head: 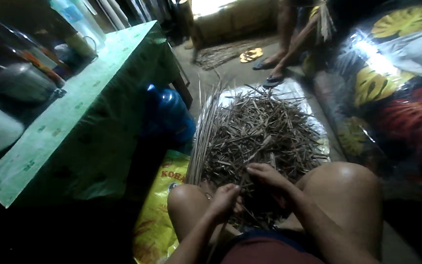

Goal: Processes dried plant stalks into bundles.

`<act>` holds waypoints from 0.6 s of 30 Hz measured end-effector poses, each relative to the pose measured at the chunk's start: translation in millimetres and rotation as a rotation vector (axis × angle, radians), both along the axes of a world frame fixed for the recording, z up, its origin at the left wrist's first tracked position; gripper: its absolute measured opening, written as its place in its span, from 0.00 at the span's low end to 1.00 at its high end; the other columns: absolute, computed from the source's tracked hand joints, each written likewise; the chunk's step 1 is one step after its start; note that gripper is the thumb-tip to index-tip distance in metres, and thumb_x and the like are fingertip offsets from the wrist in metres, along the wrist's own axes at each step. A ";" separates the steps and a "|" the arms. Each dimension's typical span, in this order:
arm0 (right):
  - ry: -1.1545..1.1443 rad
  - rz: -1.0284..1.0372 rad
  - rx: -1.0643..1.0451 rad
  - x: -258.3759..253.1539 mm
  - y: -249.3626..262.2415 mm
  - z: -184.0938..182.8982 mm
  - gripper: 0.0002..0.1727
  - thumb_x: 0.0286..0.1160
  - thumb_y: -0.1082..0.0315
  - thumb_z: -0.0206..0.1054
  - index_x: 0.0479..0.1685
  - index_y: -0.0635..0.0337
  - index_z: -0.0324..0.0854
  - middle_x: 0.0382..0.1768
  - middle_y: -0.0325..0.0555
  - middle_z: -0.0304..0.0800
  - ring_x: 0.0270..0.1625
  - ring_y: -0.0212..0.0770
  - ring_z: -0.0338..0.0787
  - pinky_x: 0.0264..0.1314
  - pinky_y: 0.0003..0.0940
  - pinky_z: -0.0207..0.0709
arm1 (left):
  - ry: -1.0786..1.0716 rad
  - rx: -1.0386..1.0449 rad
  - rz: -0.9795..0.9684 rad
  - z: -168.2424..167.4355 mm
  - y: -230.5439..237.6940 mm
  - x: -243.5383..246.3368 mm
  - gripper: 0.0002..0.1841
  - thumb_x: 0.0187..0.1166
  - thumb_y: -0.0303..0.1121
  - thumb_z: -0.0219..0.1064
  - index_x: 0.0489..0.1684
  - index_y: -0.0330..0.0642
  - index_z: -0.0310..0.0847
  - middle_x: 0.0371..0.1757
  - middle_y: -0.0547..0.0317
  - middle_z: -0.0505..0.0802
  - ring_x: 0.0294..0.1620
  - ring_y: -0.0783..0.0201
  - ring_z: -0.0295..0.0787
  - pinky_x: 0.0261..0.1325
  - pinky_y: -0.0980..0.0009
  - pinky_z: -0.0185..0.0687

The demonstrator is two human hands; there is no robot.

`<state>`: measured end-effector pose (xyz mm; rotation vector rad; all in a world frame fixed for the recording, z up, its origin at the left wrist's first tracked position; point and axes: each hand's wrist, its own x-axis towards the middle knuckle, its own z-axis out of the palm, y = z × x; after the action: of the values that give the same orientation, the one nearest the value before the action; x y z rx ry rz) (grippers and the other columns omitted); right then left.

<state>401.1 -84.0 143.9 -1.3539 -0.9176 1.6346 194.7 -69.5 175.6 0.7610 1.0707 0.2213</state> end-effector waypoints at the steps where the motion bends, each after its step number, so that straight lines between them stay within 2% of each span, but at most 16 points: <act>1: 0.011 -0.063 -0.026 5.2 4.4 1.2 0.14 0.92 0.66 0.52 0.54 0.63 0.82 0.24 0.33 0.80 0.19 0.25 0.75 0.22 0.21 0.72 | -0.006 -0.004 -0.025 -0.2 -0.2 -2.8 0.14 0.96 0.35 0.47 0.51 0.36 0.77 0.21 0.64 0.83 0.16 0.72 0.81 0.22 0.78 0.81; 4: 0.020 -0.253 -0.064 24.2 16.8 4.0 0.17 0.94 0.63 0.48 0.61 0.64 0.79 0.20 0.33 0.73 0.15 0.27 0.70 0.17 0.22 0.69 | 0.000 -0.001 -0.127 -4.7 -0.8 -16.6 0.16 0.96 0.36 0.47 0.51 0.36 0.78 0.24 0.63 0.86 0.19 0.71 0.84 0.26 0.75 0.86; 6: -0.082 -0.279 -0.032 29.8 18.4 1.8 0.16 0.94 0.64 0.49 0.61 0.64 0.79 0.24 0.34 0.76 0.17 0.26 0.73 0.20 0.21 0.71 | 0.006 0.011 -0.134 -7.8 -2.0 -21.4 0.14 0.95 0.35 0.48 0.49 0.38 0.77 0.24 0.65 0.83 0.18 0.73 0.80 0.24 0.78 0.82; 7: -0.151 -0.258 0.002 28.3 16.2 -0.4 0.16 0.93 0.64 0.51 0.60 0.65 0.80 0.27 0.36 0.79 0.21 0.26 0.75 0.24 0.22 0.72 | 0.015 0.014 -0.115 -7.6 -2.2 -21.4 0.13 0.95 0.34 0.48 0.47 0.38 0.77 0.24 0.66 0.82 0.17 0.74 0.78 0.23 0.79 0.79; 9: -0.269 -0.156 0.070 19.6 5.8 -1.1 0.16 0.92 0.64 0.53 0.56 0.68 0.82 0.33 0.40 0.82 0.28 0.27 0.78 0.35 0.27 0.76 | 0.026 0.008 -0.058 -5.7 -0.7 -17.8 0.13 0.95 0.34 0.49 0.46 0.37 0.77 0.22 0.65 0.82 0.15 0.75 0.76 0.19 0.81 0.76; 12: -0.353 0.108 0.202 0.9 -12.9 -0.6 0.17 0.89 0.64 0.54 0.50 0.68 0.84 0.34 0.42 0.83 0.31 0.28 0.78 0.38 0.28 0.75 | 0.005 -0.004 -0.013 -5.1 5.0 -12.8 0.13 0.96 0.34 0.47 0.47 0.36 0.75 0.19 0.66 0.79 0.12 0.77 0.72 0.16 0.83 0.70; 14: -0.380 0.278 0.297 -10.1 -22.1 -4.7 0.18 0.89 0.63 0.54 0.52 0.70 0.85 0.38 0.51 0.87 0.38 0.36 0.83 0.48 0.36 0.78 | -0.005 -0.004 -0.012 -5.0 5.9 -10.5 0.13 0.96 0.33 0.46 0.47 0.38 0.75 0.19 0.67 0.79 0.12 0.79 0.70 0.15 0.85 0.68; 17: -0.471 0.319 0.438 -15.3 -26.3 -19.1 0.18 0.89 0.62 0.54 0.48 0.69 0.85 0.35 0.53 0.88 0.37 0.41 0.86 0.47 0.40 0.79 | -0.009 0.013 -0.001 -7.2 3.1 -6.9 0.13 0.95 0.32 0.46 0.46 0.38 0.76 0.19 0.68 0.79 0.12 0.79 0.69 0.15 0.85 0.65; 18: -0.519 0.311 0.458 -14.2 -25.4 -22.0 0.19 0.88 0.62 0.55 0.48 0.70 0.86 0.35 0.56 0.89 0.38 0.46 0.88 0.48 0.46 0.81 | -0.007 0.018 0.006 -9.2 1.8 -6.9 0.13 0.95 0.32 0.47 0.45 0.38 0.76 0.19 0.68 0.78 0.12 0.79 0.68 0.15 0.85 0.65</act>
<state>386.9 -109.4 121.9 -1.3688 -1.7627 1.1798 187.7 -67.7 166.4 0.7730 1.0660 0.2394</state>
